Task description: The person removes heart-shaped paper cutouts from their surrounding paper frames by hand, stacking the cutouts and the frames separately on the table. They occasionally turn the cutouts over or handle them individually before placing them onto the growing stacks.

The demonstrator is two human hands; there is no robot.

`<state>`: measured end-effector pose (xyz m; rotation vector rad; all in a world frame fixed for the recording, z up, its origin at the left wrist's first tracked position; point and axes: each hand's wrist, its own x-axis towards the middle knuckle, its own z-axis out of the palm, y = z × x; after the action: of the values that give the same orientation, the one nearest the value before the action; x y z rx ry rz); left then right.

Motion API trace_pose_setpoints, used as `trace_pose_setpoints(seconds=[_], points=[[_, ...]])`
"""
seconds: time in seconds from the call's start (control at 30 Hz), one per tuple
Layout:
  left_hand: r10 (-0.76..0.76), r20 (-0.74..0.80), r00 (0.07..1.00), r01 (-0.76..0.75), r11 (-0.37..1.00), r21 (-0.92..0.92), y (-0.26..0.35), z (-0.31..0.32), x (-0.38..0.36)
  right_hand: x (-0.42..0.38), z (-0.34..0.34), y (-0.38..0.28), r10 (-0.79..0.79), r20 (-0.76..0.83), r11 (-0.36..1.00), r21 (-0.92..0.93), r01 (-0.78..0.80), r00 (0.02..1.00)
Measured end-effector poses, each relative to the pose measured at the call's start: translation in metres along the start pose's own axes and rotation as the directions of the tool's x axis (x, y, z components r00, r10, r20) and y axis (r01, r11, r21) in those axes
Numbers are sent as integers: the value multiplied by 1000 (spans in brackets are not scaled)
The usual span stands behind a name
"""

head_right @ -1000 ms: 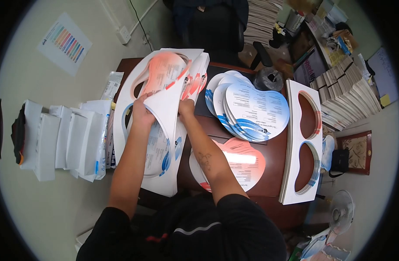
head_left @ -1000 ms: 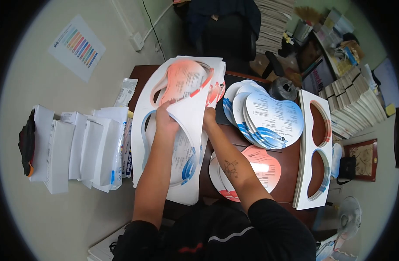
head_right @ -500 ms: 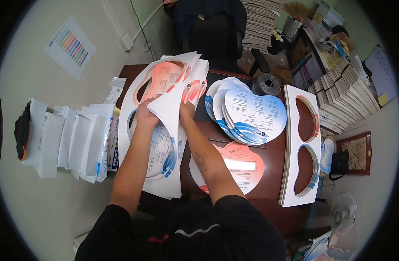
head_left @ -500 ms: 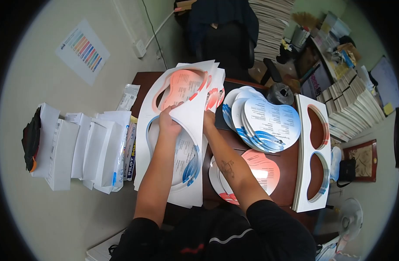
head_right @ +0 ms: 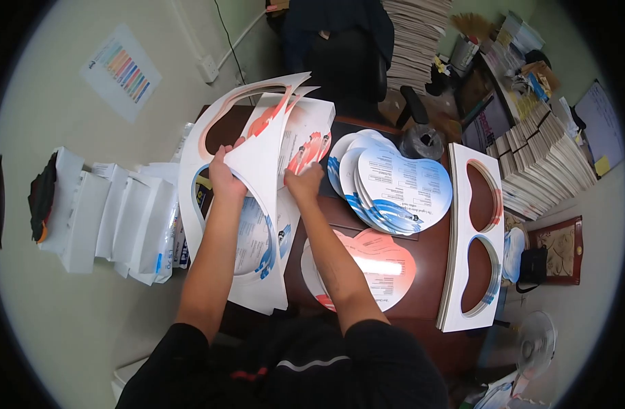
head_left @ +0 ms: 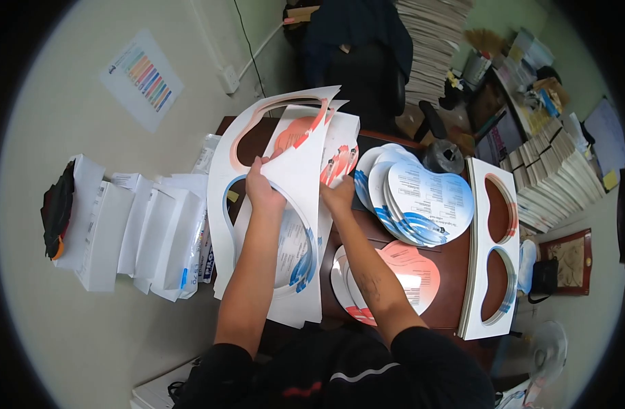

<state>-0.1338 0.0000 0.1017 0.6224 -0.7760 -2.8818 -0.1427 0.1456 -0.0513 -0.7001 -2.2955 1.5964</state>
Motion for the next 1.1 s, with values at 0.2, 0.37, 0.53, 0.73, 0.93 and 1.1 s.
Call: trace_pose_setpoints(seconds=[0.2,0.37,0.53,0.73,0.93,1.1], points=[[148,139,979,-159,985,69,-1,-6,-41,-28,-117,-87,69,601,525,657,-541,797],[329,321,888,-428,847,316,-13,15,-121,-30,-166,-164,-344,712,347,702,-622,612],[477,571,668,-711,635,301,1,36,-191,-66,-204,-187,-681,541,94,733,-674,493],[529,639,559,-808,521,275,22,49,-274,-114,-267,-234,-940,219,134,943,-306,262],[207,816,540,-820,-88,566,61,13,-448,-166,-348,-296,-958,211,184,972,-148,195],[711,664,-232,-645,-623,443,141,16,-502,-205,-422,-333,-955,265,269,963,-12,-131]])
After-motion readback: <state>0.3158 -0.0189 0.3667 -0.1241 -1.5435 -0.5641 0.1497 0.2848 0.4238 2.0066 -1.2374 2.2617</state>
